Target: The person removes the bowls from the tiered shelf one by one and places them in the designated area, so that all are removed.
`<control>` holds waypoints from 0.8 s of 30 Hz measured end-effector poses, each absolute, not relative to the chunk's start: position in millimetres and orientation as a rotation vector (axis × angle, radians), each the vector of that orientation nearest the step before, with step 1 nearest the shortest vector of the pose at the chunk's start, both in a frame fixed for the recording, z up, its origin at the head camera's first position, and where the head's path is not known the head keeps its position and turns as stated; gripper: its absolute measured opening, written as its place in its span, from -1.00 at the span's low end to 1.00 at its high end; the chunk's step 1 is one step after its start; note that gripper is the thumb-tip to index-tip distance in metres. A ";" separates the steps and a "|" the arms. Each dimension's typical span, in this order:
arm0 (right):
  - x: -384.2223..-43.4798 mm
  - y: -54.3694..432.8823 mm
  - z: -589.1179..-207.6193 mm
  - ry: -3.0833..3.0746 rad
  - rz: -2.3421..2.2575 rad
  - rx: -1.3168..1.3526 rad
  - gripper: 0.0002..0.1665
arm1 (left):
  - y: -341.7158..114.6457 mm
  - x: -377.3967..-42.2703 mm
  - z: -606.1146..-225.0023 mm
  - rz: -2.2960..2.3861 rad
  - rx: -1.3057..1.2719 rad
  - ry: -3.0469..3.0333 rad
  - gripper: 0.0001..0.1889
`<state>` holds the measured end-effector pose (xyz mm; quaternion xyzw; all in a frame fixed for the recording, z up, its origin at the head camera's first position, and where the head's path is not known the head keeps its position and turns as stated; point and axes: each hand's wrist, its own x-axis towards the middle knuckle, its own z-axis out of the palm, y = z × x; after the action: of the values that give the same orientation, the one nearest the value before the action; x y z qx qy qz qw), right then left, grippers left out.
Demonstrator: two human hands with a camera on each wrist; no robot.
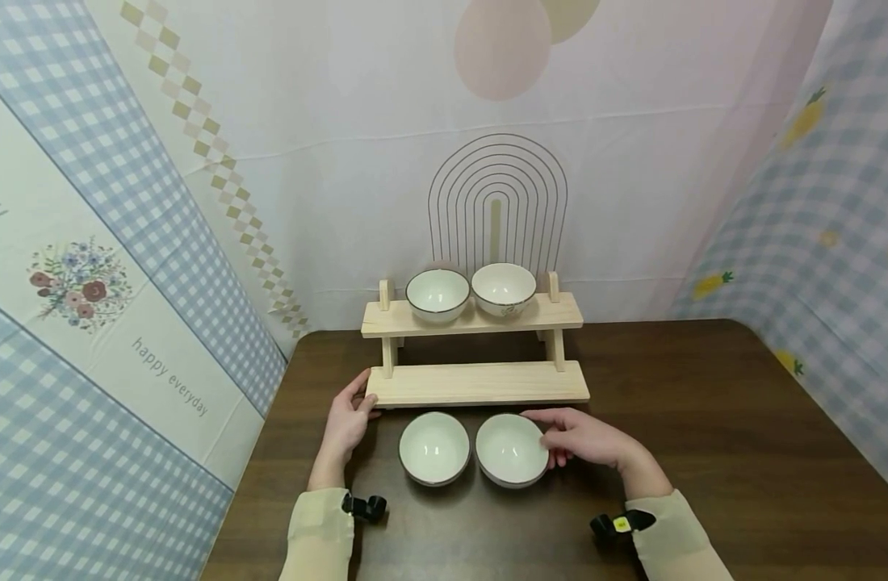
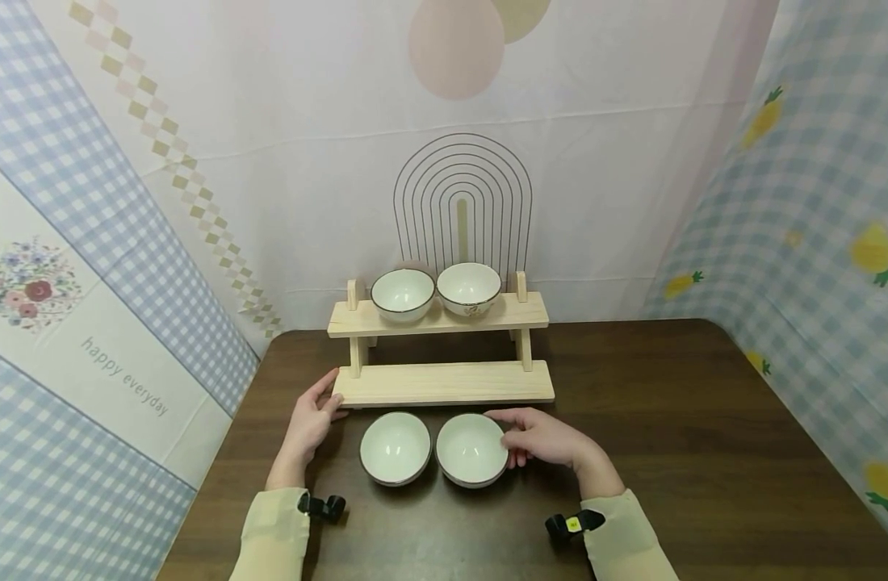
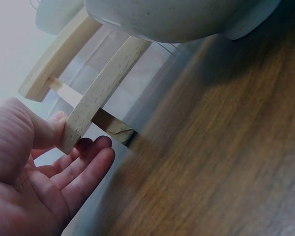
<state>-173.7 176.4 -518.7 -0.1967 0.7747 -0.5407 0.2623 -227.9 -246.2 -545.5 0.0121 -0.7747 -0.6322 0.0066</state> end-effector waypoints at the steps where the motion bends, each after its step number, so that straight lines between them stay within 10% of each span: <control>1: -174.2 176.5 -519.1 2.100 -1.457 -0.536 -0.26 | -246.5 -228.5 -546.4 -1.972 0.034 -2.424 -0.41; 24: -180.8 176.1 -526.1 2.116 -1.410 -0.539 -0.27 | -249.6 -236.7 -560.6 -1.990 0.032 -2.392 -0.41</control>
<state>-180.8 176.1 -526.1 -0.1997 0.7843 -0.5225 0.2681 -236.7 -249.6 -560.6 0.0102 -0.7687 -0.6393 0.0148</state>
